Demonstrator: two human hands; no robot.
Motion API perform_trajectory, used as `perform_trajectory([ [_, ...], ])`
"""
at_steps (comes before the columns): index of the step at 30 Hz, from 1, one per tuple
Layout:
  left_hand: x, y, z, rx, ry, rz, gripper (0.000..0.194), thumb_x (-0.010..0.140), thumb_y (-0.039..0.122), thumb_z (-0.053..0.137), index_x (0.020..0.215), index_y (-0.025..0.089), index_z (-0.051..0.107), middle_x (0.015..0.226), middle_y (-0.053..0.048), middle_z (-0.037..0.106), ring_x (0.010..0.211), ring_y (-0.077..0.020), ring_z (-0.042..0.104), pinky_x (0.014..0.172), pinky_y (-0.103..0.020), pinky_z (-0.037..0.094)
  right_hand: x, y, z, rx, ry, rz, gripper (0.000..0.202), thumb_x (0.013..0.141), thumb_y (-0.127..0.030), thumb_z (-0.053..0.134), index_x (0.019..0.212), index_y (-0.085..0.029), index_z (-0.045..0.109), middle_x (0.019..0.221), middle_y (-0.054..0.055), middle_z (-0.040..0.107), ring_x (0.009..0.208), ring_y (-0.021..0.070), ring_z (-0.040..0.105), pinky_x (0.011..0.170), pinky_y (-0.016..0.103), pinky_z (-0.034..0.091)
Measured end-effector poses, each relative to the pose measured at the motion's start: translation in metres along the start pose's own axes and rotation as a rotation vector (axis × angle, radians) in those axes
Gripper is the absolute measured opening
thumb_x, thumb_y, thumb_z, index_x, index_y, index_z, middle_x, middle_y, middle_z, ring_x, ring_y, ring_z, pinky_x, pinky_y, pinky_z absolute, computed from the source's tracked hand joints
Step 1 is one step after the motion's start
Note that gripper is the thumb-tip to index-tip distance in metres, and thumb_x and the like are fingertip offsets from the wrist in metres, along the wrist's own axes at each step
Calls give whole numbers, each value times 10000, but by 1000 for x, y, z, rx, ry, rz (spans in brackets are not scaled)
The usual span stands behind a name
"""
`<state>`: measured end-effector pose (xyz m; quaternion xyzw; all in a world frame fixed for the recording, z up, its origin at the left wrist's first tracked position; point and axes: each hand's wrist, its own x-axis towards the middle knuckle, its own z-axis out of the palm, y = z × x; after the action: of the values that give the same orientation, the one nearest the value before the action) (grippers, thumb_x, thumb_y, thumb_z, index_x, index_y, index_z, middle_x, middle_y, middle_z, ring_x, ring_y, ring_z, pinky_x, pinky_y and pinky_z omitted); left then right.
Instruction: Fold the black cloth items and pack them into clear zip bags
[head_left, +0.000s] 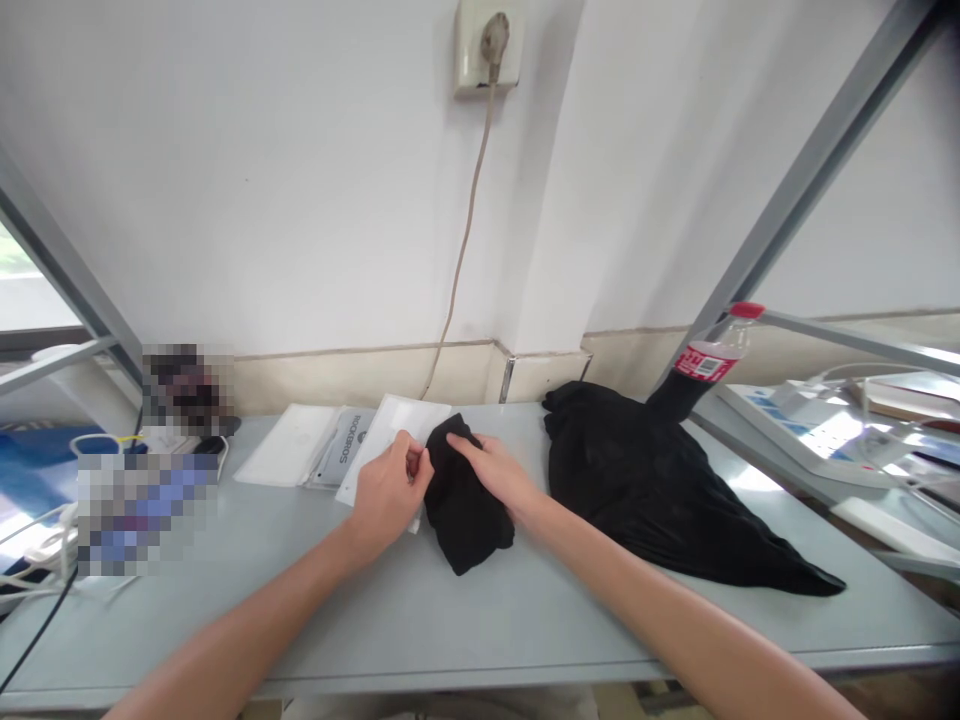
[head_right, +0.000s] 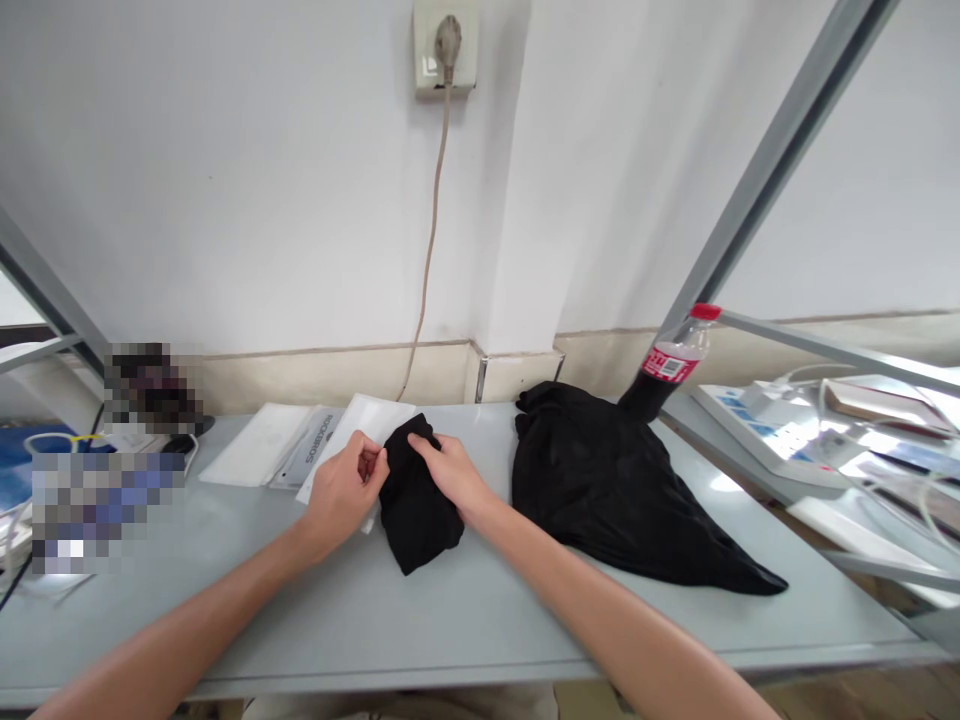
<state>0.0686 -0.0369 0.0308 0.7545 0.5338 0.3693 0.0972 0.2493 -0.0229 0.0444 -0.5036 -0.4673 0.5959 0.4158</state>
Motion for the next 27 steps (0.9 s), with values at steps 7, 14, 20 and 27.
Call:
perform_trajectory([
  [7, -3, -2, 3, 52, 103, 169, 151, 1028, 292, 494, 885, 241, 492, 669, 60, 567, 589, -133, 554, 596, -255, 372, 2, 6, 1, -239, -24, -467, 190, 870, -384, 658, 844, -199, 699, 859, 22, 738, 836, 224, 662, 788, 338, 521],
  [14, -8, -1, 8, 8, 36, 461, 144, 1056, 255, 486, 938, 218, 561, 667, 44, 606, 570, -127, 570, 584, -243, 408, 5, 10, 3, -65, 80, -483, 266, 868, -417, 668, 977, -202, 782, 1025, 55, 796, 999, 281, 701, 972, 410, 520],
  [20, -4, 1, -2, 25, 11, 408, 185, 1065, 291, 502, 965, 223, 642, 669, 34, 593, 615, -139, 572, 633, -268, 433, 2, 4, -5, -43, -288, -278, 399, 840, -542, 756, 1060, -210, 778, 1062, 57, 797, 1002, 271, 717, 1002, 426, 518],
  [27, 29, -12, -32, -78, 100, 28, 575, 953, 492, 692, 1452, 251, 538, 1503, -159, 546, 1318, -365, 560, 1067, -545, 453, 10, 7, -13, 22, -271, -236, 499, 763, -609, 821, 1072, -219, 780, 1058, 56, 807, 1044, 298, 737, 1030, 450, 526],
])
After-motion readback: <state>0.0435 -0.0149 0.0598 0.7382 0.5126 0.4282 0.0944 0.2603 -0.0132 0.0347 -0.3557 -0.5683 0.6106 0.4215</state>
